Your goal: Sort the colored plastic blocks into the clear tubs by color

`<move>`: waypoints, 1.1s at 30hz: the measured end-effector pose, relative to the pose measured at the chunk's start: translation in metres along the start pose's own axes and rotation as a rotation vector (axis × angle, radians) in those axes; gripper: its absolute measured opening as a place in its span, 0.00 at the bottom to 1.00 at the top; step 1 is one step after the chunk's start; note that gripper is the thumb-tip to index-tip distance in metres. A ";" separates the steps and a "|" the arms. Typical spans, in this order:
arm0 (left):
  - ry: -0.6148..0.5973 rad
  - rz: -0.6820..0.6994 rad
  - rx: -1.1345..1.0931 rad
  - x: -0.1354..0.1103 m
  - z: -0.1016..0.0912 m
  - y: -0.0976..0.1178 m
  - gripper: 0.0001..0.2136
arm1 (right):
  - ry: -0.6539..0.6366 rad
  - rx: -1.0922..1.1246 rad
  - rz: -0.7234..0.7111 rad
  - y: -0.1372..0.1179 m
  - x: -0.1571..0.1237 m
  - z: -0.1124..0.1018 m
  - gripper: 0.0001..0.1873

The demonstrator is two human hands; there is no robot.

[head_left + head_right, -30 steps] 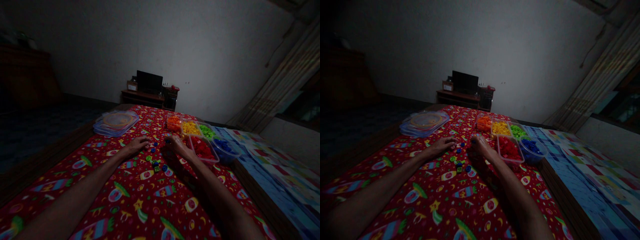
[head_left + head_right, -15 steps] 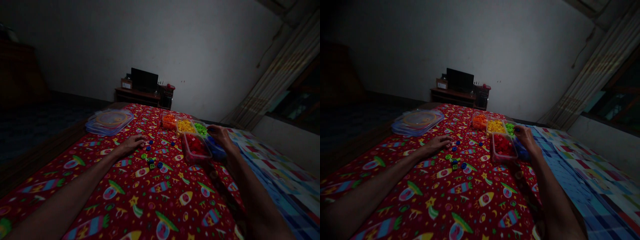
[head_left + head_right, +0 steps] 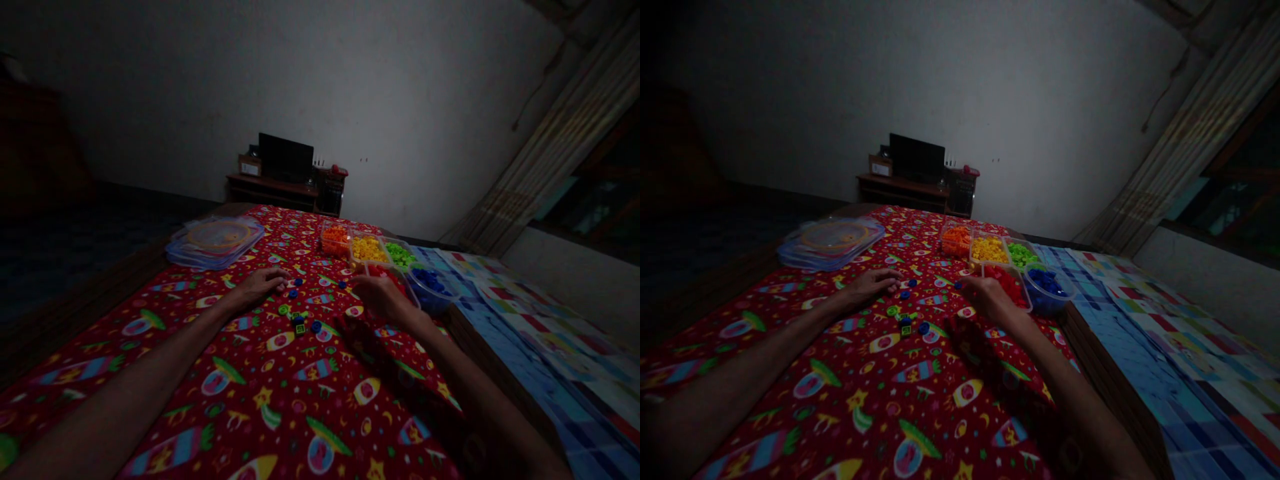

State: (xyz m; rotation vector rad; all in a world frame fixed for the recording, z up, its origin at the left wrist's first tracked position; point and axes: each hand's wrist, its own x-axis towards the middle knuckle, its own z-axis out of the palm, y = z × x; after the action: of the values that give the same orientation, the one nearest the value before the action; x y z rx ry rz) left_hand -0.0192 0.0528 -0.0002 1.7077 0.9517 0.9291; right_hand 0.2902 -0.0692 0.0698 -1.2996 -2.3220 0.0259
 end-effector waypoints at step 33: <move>0.009 0.024 -0.116 0.002 0.002 -0.004 0.16 | -0.206 -0.035 -0.158 -0.048 0.103 0.101 0.05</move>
State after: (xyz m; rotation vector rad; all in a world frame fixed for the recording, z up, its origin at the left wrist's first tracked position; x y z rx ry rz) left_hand -0.0178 0.0547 -0.0037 1.6215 0.8679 0.9894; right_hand 0.1656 0.0092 0.0328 -1.1735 -2.6045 0.0708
